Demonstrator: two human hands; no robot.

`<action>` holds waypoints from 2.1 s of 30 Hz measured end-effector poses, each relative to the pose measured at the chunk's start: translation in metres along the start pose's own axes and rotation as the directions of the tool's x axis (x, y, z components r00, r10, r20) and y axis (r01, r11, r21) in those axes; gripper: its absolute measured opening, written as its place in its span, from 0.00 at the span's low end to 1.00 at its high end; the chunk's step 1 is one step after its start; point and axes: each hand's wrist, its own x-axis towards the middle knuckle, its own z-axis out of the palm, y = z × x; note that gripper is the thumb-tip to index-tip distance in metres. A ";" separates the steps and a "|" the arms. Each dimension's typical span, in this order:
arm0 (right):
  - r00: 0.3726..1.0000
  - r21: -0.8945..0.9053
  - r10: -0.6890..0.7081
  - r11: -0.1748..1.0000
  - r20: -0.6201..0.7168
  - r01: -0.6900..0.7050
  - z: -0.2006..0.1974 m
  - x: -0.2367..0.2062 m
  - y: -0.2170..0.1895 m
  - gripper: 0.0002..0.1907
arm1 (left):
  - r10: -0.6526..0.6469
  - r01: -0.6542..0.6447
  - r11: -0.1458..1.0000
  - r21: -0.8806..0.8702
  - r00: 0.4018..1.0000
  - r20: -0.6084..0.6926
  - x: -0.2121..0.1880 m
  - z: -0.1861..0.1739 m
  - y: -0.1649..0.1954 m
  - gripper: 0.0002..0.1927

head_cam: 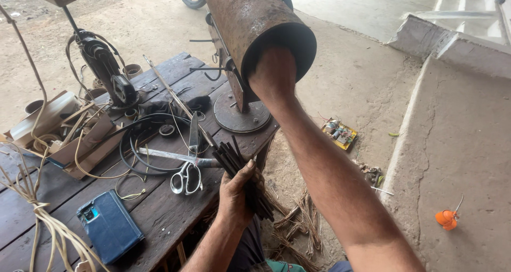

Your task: The person repeatedly inserts thin metal rods into a large cylindrical metal container and scrapes the interior surface with the rods. The person holds a bundle of rods in one hand and uses the other to push and rotate them inside the cylinder, then removes them and repeats the process.

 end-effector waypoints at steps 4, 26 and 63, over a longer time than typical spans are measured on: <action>0.999 -0.044 -0.037 0.998 -0.002 0.037 -0.005 0.000 -0.002 0.03 | 0.014 -0.014 1.000 0.021 1.000 0.011 -0.002 0.003 0.001 0.13; 0.995 0.306 -0.077 0.951 0.067 0.053 -0.109 -0.218 -0.045 0.12 | -0.013 0.073 0.972 -0.224 0.966 0.259 0.016 0.024 -0.014 0.32; 0.907 -0.525 -0.084 0.792 0.413 0.312 -0.004 0.020 0.049 0.09 | 0.025 -0.018 0.998 0.065 0.995 -0.099 0.016 -0.014 -0.006 0.21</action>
